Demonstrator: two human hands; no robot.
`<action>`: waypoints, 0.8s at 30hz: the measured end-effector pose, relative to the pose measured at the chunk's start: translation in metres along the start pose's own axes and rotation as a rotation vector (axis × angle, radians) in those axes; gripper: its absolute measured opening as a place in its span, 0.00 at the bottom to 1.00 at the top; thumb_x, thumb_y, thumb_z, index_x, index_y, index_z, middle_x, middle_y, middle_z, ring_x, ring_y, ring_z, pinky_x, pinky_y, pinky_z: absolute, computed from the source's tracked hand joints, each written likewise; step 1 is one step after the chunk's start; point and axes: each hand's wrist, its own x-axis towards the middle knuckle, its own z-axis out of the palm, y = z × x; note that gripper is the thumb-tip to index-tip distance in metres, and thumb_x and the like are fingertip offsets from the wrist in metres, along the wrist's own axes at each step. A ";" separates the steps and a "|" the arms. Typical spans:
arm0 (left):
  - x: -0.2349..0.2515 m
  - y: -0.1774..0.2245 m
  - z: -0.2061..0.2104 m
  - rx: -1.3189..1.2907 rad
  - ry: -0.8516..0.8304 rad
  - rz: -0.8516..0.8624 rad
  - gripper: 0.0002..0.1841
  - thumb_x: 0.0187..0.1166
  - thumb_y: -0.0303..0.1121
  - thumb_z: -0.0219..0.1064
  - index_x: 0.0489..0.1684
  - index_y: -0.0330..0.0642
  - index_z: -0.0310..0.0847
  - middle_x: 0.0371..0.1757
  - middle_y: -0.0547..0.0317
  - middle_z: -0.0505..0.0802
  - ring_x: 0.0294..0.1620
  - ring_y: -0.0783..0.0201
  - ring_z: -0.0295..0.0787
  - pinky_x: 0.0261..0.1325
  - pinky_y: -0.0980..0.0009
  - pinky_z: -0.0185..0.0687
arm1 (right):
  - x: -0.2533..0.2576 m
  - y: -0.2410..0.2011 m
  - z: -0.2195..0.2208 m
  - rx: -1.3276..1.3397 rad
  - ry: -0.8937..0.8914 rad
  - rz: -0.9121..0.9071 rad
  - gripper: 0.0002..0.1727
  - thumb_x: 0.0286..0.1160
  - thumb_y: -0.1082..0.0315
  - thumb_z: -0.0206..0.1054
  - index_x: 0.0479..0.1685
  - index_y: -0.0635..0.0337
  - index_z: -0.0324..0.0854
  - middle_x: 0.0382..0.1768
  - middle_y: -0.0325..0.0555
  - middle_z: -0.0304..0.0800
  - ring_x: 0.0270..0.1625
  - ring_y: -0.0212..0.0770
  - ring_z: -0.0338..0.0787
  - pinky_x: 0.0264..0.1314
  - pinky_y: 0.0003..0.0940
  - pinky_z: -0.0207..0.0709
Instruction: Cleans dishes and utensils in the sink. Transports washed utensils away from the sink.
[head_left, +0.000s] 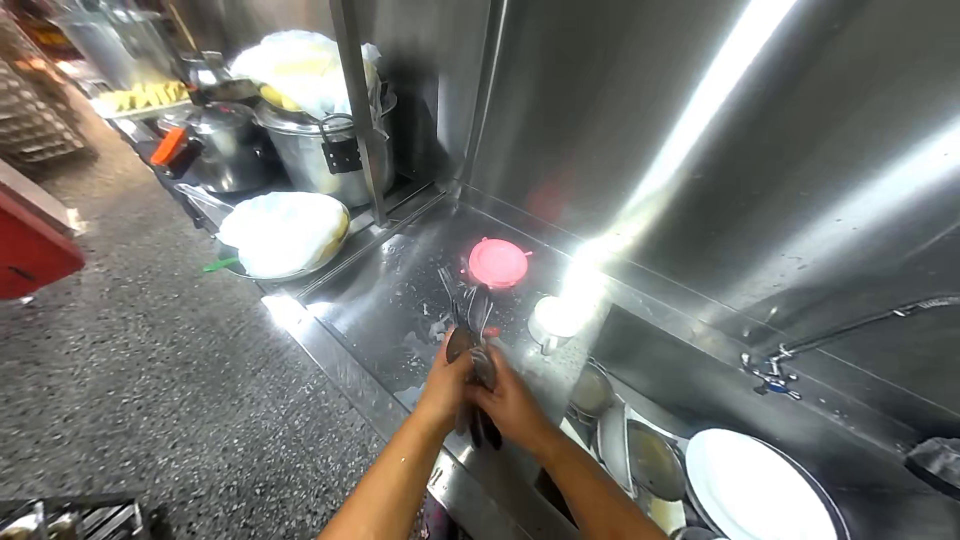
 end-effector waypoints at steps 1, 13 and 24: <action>0.002 0.003 -0.001 0.006 -0.040 0.036 0.16 0.83 0.25 0.53 0.67 0.38 0.74 0.44 0.59 0.91 0.42 0.71 0.89 0.51 0.70 0.86 | 0.002 -0.004 0.000 0.028 0.005 -0.006 0.37 0.71 0.69 0.73 0.79 0.77 0.64 0.64 0.62 0.85 0.66 0.40 0.88 0.73 0.34 0.80; 0.028 -0.030 -0.002 0.477 -0.098 0.613 0.54 0.82 0.70 0.37 0.74 0.13 0.67 0.73 0.26 0.81 0.79 0.57 0.76 0.85 0.63 0.63 | 0.012 0.006 0.016 -0.114 0.408 -0.114 0.29 0.60 0.73 0.73 0.63 0.85 0.78 0.54 0.73 0.89 0.60 0.58 0.91 0.68 0.49 0.80; 0.044 0.010 -0.034 -0.001 -0.547 0.233 0.60 0.50 0.89 0.54 0.75 0.45 0.73 0.69 0.56 0.89 0.68 0.58 0.87 0.70 0.58 0.84 | 0.010 0.015 0.001 -0.162 0.122 -0.155 0.19 0.67 0.62 0.73 0.51 0.70 0.88 0.41 0.56 0.94 0.49 0.48 0.93 0.56 0.51 0.84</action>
